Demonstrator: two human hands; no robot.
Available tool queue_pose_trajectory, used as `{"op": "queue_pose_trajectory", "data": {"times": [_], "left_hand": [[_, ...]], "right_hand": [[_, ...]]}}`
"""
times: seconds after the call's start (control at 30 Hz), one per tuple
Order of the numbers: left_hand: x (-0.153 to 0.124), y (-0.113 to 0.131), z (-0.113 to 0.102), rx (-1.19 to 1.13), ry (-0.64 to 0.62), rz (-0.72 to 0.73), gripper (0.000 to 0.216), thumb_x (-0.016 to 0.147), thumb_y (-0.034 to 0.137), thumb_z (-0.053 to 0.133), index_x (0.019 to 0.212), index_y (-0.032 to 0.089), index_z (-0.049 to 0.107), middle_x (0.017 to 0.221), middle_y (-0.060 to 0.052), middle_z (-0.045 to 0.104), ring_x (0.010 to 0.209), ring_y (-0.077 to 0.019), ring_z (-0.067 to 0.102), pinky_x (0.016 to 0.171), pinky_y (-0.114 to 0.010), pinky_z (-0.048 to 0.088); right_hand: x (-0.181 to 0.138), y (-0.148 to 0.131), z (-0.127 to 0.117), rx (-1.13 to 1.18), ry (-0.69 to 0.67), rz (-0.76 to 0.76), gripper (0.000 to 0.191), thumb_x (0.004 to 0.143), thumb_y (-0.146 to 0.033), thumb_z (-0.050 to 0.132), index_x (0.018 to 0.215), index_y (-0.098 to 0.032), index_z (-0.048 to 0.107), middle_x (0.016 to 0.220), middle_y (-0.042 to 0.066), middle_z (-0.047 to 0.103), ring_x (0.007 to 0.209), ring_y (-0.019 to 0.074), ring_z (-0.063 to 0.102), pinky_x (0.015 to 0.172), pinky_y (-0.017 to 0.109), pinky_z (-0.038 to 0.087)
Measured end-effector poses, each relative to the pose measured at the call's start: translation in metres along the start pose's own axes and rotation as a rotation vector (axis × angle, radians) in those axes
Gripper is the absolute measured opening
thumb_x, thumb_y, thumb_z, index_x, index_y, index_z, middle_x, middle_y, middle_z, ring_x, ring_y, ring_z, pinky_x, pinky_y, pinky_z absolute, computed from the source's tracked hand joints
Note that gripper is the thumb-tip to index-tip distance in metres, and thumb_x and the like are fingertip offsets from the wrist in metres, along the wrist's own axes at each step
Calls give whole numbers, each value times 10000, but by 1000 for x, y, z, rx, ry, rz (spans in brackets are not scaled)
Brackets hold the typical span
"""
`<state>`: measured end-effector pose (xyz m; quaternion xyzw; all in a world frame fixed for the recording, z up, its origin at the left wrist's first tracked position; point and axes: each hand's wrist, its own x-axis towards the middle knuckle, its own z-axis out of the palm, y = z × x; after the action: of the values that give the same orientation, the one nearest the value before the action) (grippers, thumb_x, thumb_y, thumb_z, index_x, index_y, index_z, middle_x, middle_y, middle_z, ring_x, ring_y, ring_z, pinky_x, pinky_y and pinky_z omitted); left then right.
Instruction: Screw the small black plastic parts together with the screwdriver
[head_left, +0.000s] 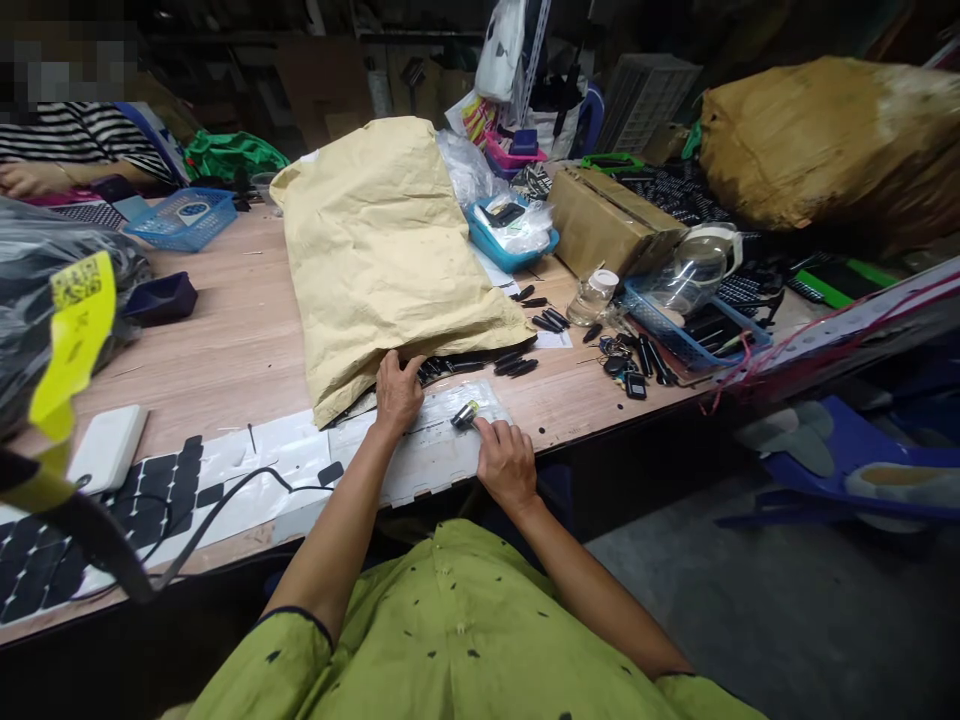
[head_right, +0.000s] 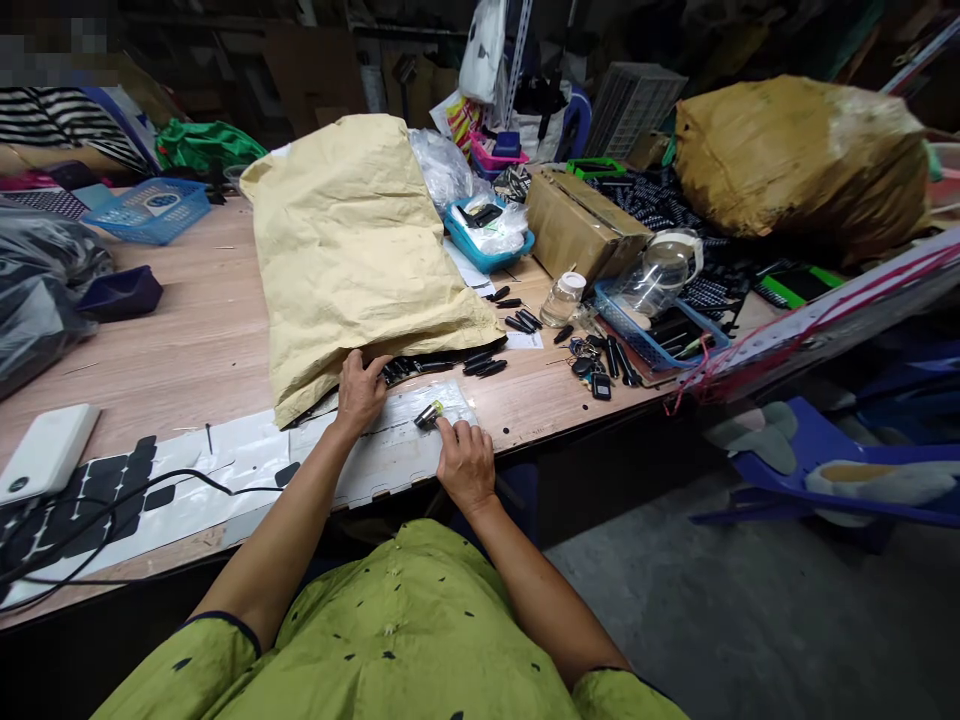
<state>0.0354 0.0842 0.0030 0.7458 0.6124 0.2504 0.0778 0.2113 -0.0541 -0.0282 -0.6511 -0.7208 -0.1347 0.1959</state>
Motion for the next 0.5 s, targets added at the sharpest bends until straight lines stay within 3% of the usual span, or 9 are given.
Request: {"op": "queue_pose_trajectory", "data": {"times": [0.1, 0.3, 0.5], "left_hand": [[5, 1, -3, 84, -30, 6, 407, 855, 132, 543, 1205, 254, 709, 1303, -176, 536, 1232, -392, 489, 970, -511, 431], [9, 0, -11, 147, -135, 170, 249, 838, 123, 580, 937, 250, 770, 1227, -124, 593, 1142, -324, 491, 962, -469, 392], [13, 4, -9, 224, -135, 183, 251, 870, 149, 545, 912, 253, 770, 1196, -136, 587, 1095, -328, 469, 927, -479, 372]], "right_hand": [[0, 1, 1, 7, 4, -5, 394, 902, -113, 482, 1248, -203, 645, 889, 76, 566, 831, 230, 429, 736, 346, 304], [1, 2, 3, -4, -5, 1, 389, 903, -118, 480, 1243, -206, 648, 886, 76, 570, 832, 232, 434, 742, 350, 304], [3, 4, 4, -7, 21, -15, 376, 902, -117, 486, 1228, -193, 656, 882, 76, 575, 832, 232, 436, 738, 345, 297]]}}
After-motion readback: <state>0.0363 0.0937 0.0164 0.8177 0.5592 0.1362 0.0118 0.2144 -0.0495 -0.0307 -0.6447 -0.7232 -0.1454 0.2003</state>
